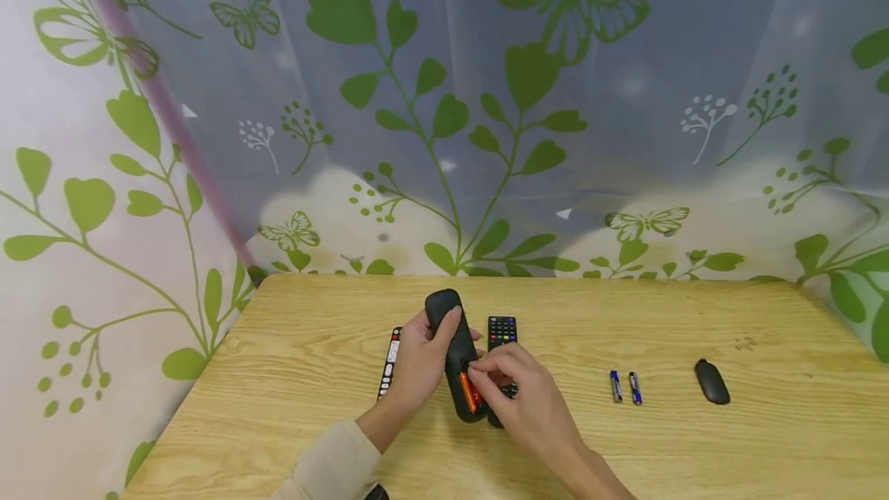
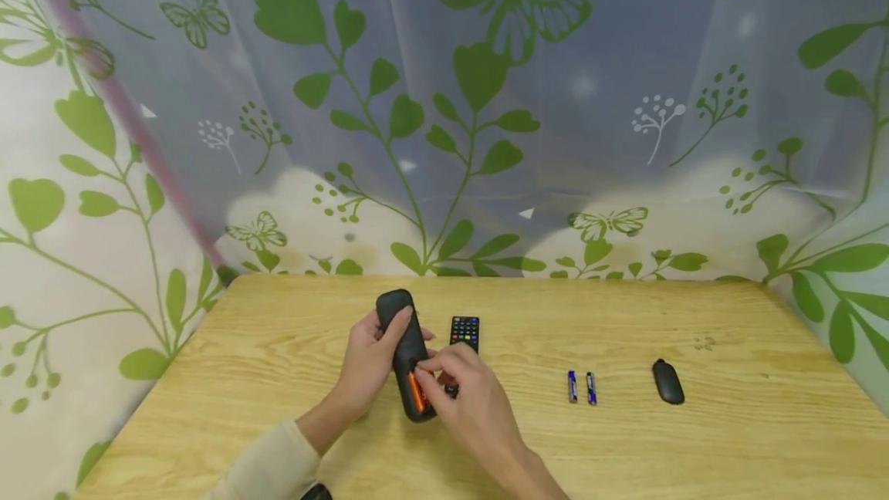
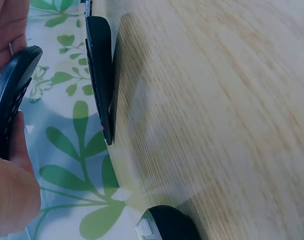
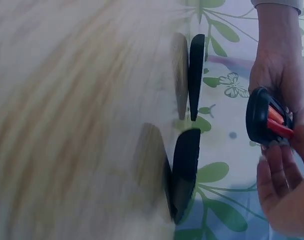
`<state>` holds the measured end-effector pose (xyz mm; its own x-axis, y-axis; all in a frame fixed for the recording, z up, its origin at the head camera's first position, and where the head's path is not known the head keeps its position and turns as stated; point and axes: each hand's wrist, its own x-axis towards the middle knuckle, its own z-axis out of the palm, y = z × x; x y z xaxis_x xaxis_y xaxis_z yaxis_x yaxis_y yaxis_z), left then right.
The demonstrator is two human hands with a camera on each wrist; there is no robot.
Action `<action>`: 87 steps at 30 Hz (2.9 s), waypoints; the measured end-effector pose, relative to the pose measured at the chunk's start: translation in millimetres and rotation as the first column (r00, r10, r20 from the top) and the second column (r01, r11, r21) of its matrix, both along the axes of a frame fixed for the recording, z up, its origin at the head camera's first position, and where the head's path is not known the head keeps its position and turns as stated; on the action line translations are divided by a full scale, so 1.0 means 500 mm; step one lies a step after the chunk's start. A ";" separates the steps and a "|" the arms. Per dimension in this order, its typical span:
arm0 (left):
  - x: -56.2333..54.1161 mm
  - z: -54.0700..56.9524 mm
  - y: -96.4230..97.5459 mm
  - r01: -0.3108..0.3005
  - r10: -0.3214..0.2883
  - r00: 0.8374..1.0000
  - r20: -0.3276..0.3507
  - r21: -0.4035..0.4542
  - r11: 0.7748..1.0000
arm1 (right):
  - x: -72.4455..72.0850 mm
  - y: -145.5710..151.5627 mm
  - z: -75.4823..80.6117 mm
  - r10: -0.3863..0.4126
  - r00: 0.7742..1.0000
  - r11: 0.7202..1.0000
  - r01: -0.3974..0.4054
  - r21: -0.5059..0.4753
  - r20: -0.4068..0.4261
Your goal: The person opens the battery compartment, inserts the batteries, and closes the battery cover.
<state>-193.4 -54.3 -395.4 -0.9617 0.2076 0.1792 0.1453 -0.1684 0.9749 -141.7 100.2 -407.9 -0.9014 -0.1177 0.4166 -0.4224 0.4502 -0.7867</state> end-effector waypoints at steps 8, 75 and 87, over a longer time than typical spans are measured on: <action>-0.007 -0.010 0.003 -0.009 0.010 1.000 0.016 -0.012 1.000 | -0.010 -0.016 -0.004 -0.021 0.963 0.958 0.097 -0.271 0.269; -0.011 -0.011 -0.011 -0.032 0.022 0.995 0.096 0.102 0.994 | -0.014 0.087 0.020 0.198 0.821 0.958 -0.047 -0.282 0.535; -0.014 -0.014 -0.023 -0.026 0.018 0.997 0.078 0.091 0.995 | -0.034 0.370 0.061 -0.152 0.908 0.973 0.067 0.222 0.391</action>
<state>-200.6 -65.9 -402.6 -0.9775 0.1723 0.1216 0.0749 -0.2558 0.9638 -158.7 285.1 -377.3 -0.9987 -0.0509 -0.0070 -0.0273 0.6402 -0.7677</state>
